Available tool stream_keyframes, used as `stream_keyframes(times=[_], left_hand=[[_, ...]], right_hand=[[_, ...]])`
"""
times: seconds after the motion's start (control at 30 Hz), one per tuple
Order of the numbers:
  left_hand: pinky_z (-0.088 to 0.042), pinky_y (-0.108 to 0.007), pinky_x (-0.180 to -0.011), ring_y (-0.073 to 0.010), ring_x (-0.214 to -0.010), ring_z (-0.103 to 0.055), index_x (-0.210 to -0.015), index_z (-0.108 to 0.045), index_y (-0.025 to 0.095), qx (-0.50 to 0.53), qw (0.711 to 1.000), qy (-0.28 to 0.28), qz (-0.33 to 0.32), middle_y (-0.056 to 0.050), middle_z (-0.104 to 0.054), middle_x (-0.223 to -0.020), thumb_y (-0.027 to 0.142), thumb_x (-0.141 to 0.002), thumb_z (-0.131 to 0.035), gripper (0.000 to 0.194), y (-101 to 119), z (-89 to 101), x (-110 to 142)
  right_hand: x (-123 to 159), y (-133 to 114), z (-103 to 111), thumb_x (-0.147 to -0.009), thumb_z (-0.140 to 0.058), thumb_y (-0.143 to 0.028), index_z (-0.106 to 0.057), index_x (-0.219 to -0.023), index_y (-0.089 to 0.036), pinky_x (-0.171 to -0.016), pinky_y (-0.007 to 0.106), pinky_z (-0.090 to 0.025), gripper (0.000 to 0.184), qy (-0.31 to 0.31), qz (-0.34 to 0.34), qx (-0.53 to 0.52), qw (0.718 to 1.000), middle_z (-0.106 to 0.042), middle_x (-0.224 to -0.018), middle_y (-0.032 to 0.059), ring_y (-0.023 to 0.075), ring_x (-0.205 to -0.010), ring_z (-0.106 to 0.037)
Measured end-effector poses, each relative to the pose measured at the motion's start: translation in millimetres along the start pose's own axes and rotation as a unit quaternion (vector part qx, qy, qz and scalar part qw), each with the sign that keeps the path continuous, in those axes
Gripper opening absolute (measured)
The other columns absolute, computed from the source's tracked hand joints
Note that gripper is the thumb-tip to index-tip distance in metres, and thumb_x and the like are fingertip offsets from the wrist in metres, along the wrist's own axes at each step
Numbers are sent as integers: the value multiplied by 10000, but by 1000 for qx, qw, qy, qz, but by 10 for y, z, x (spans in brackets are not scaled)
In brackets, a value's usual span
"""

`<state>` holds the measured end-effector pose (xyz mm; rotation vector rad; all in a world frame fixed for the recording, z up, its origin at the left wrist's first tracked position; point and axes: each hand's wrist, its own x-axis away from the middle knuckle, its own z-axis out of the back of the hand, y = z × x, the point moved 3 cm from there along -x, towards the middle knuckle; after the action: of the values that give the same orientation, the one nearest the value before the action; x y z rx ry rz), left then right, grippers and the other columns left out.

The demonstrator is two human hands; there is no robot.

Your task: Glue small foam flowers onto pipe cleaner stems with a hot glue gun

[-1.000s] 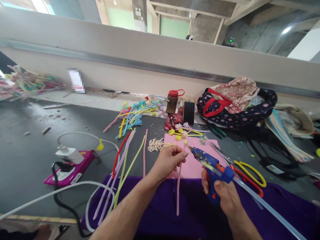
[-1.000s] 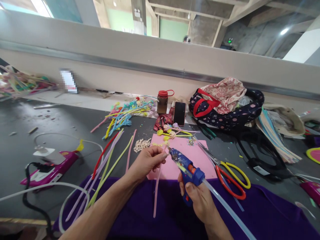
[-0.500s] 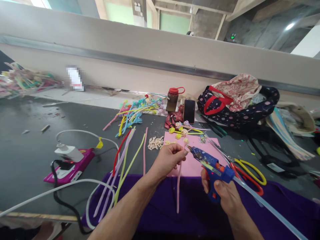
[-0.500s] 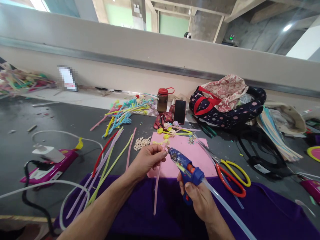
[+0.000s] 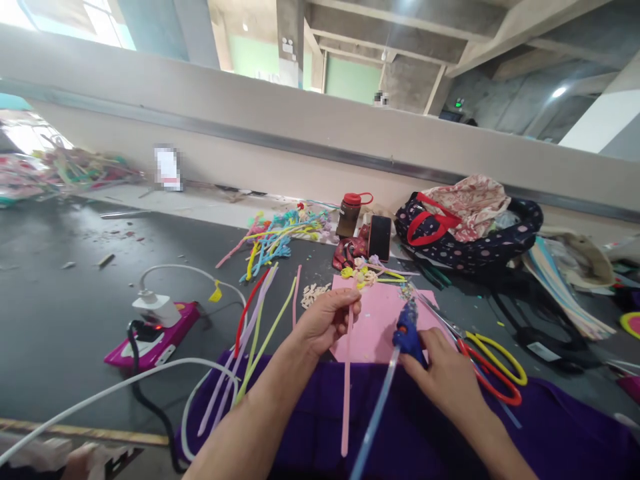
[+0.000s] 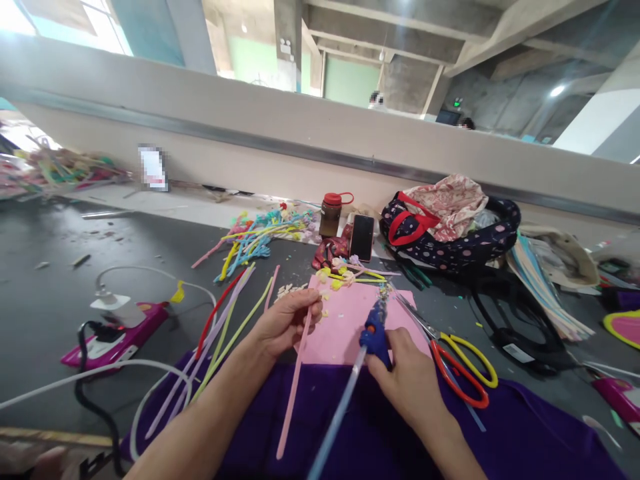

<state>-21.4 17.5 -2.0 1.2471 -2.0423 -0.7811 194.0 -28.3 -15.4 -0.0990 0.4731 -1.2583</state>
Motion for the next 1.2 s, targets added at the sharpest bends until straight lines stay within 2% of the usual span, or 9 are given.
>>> stream_keyframes(times=[0.13, 0.3, 0.4, 0.5, 0.57, 0.67, 0.8, 0.93, 1.2], left_hand=[[-202, -130, -304, -19, -368, -372, -615, -527, 128, 3, 1000, -21, -1, 38, -503, -511, 275, -665, -662, 206, -15, -13, 12], [-208, -123, -303, -17, -378, -391, -642, -538, 126, 0, 999, -35, -9, 33, -516, -530, 267, -687, -653, 188, -31, -33, 29], [-220, -121, -299, -12, -361, -393, -636, -538, 123, -20, 999, -42, 2, 29, -526, -529, 285, -696, -646, 204, -52, -76, 50], [-218, -130, -283, -10, -316, -385, -616, -539, 121, -62, 996, -55, 19, 27, -531, -501, 318, -707, -638, 239, -84, -140, 79], [-228, -131, -286, -15, -306, -400, -615, -547, 120, -85, 995, -53, 26, 24, -541, -485, 318, -701, -645, 238, -97, -175, 98], [-246, -132, -295, -13, -300, -409, -615, -550, 122, -101, 994, -42, 24, 16, -574, -506, 306, -691, -655, 225, -92, -205, 116], [-258, -128, -305, -8, -300, -405, -608, -542, 125, -116, 992, -38, 23, 17, -586, -516, 289, -682, -665, 218, -84, -217, 123], [-259, -121, -307, -9, -304, -408, -637, -543, 128, -114, 992, -53, 34, 14, -591, -518, 287, -689, -663, 206, -115, -226, 125], [-246, -123, -287, -14, -291, -406, -621, -532, 126, -94, 993, -59, 33, 15, -583, -511, 274, -704, -639, 200, -150, -218, 119]], right_hand=[[75, -109, -180, -803, -477, -485, -540, -888, -184, -523, 296, -422, 320, -16, 27, 140, 990, -553, -816, 61, 205, -644, -589], [132, -213, -296, -808, -478, -467, -558, -856, -194, -495, 306, -417, 288, -69, 55, 178, 980, -563, -818, 64, 224, -625, -598], [99, -219, -139, -801, -509, -461, -570, -944, -190, -528, 309, -435, 312, -39, 68, 126, 989, -585, -874, 75, 220, -664, -605], [-6, -264, 170, -847, -500, -331, -564, -1010, -203, -607, 277, -454, 217, 26, 92, -35, 995, -595, -947, 61, 155, -694, -594], [-116, -328, 344, -850, -507, -270, -588, -916, -204, -591, 246, -450, 123, 37, 101, -160, 981, -606, -877, 33, 122, -656, -574], [-296, -451, 480, -813, -563, -223, -608, -890, -206, -564, 232, -441, 91, 63, 115, -237, 963, -610, -842, 15, 105, -625, -555], [-446, -578, 462, -797, -580, -208, -616, -885, -193, -531, 242, -437, 97, 69, 164, -262, 949, -617, -798, 31, 125, -631, -557], [-472, -612, 432, -806, -563, -183, -619, -880, -194, -617, 276, -473, 94, 66, 219, -263, 937, -628, -804, 46, 159, -741, -587], [-452, -585, 415, -819, -530, -128, -589, -890, -193, -676, 280, -479, 113, 79, 255, -212, 940, -619, -829, 45, 156, -790, -585]])
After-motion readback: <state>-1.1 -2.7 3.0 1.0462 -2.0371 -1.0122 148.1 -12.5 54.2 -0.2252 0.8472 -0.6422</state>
